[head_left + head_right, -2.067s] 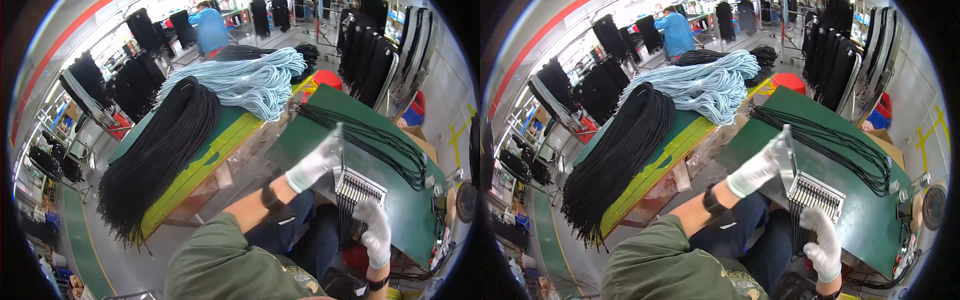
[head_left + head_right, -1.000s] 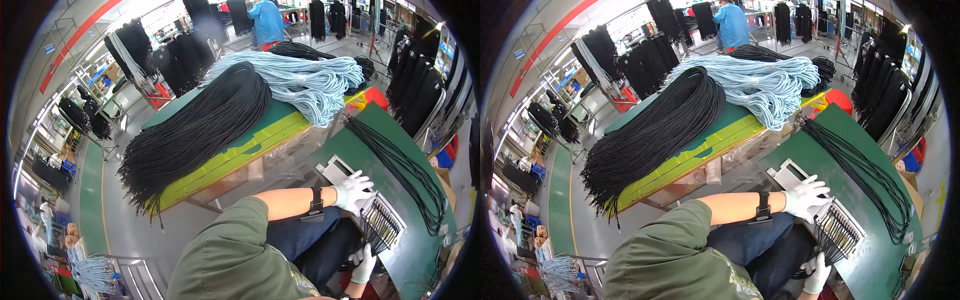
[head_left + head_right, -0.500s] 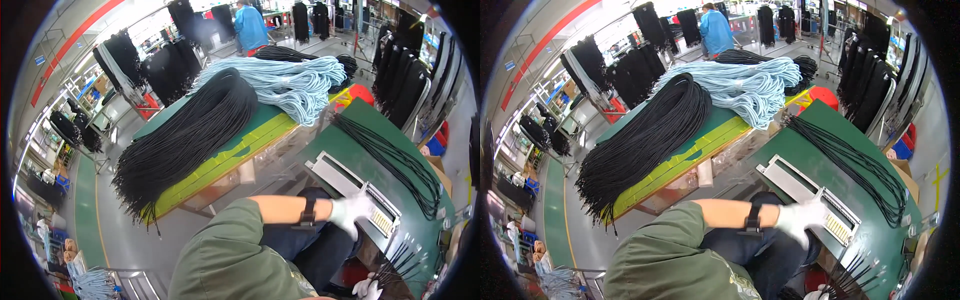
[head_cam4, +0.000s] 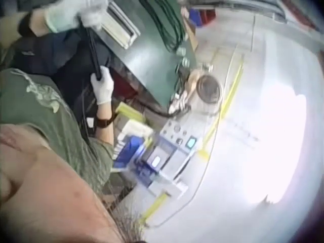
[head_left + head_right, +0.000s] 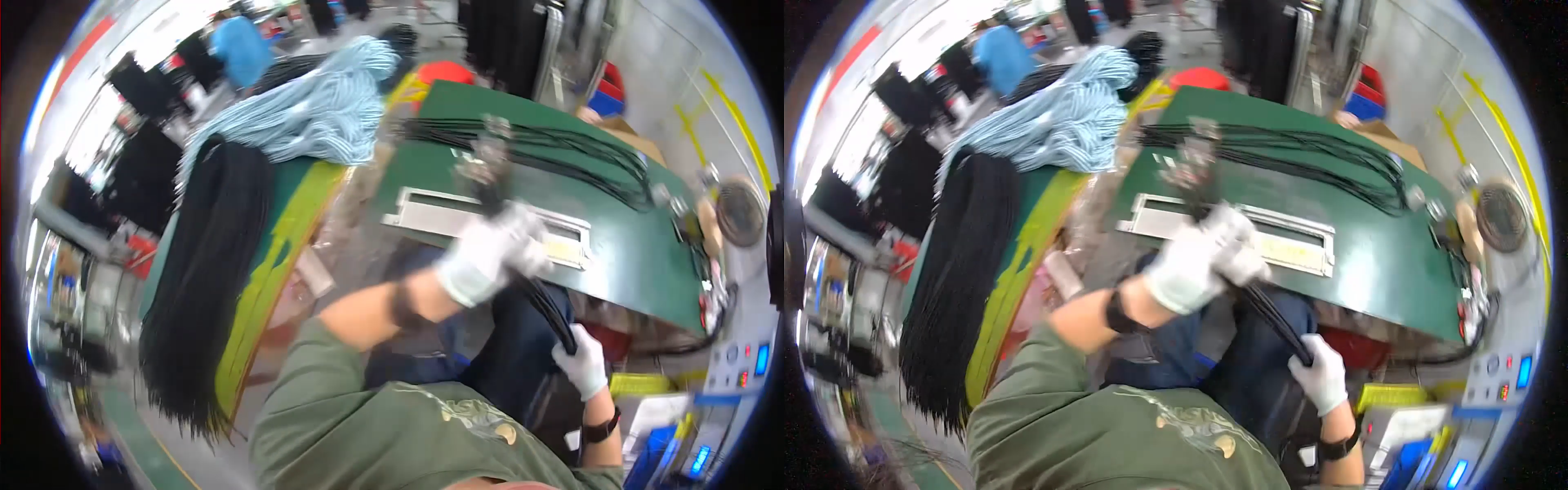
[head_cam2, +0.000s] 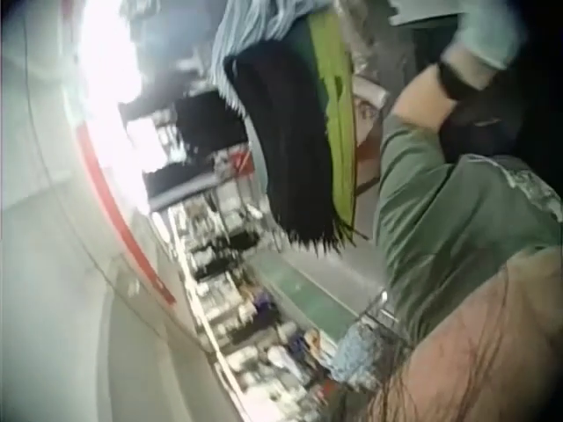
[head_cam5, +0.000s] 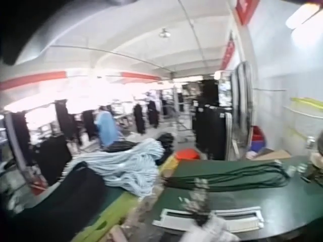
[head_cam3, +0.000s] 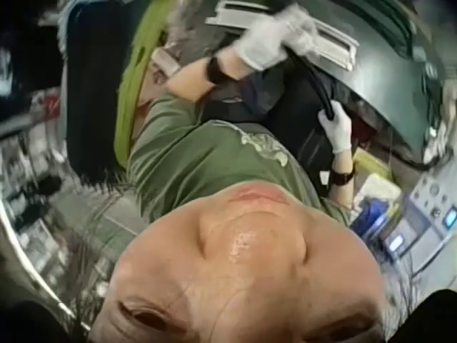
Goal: The person places a metal fixture onto the machine, retrieves a bundle of black cables, and inserts the cable ends one at a time into the fixture slots before removing the loaded fixture.
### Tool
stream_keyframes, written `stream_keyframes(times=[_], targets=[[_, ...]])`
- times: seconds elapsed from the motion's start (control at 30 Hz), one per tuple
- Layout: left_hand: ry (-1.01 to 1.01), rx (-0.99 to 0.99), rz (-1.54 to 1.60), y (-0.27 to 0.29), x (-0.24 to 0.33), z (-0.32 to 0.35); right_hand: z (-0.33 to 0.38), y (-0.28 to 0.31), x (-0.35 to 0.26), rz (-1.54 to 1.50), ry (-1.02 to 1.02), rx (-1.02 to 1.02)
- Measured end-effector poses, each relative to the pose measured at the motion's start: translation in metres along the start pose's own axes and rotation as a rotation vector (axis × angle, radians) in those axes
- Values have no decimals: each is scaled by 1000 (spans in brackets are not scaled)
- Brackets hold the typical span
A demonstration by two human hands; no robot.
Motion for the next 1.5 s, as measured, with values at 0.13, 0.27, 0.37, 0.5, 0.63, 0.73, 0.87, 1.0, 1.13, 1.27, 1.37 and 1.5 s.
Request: stream_keyframes(times=[0.13,0.27,0.37,0.5,0.63,0.73,0.87,1.0,1.13,1.27,1.37,1.5], targets=[[-5,-6,350,78,54,-44,-7,70,41,464,-48,254],[-125,258,399,138,83,-67,-77,140,25,895,138,299],[-144,336,381,156,85,-105,-160,175,-8,949,488,535],[-111,446,283,193,82,-161,-275,159,43,1018,401,433],[132,670,-605,268,75,-183,-319,71,92,991,139,157],[105,551,-1150,284,83,-170,-296,21,119,744,187,186],[-131,131,-1237,251,75,-134,-242,-10,42,331,316,56],[-373,-66,-1727,220,79,-85,-197,-64,-16,276,560,-64],[-219,-117,-1945,197,64,-69,-195,-55,-1,332,461,-47],[-196,74,-1918,192,60,16,-208,-72,12,309,473,30],[55,134,-1736,197,62,68,-226,-90,19,182,563,-8],[-565,665,-1911,207,180,121,-229,-96,19,161,626,11]])
Point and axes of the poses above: each hand's wrist, its own z-axis away from the middle knuckle, its own y-axis out of the back of the hand, x = y × z, the point moved 6 cm from there along -z, towards the middle knuckle, and after that the axes turned 8 degrees about x, right-handed, at the moved point
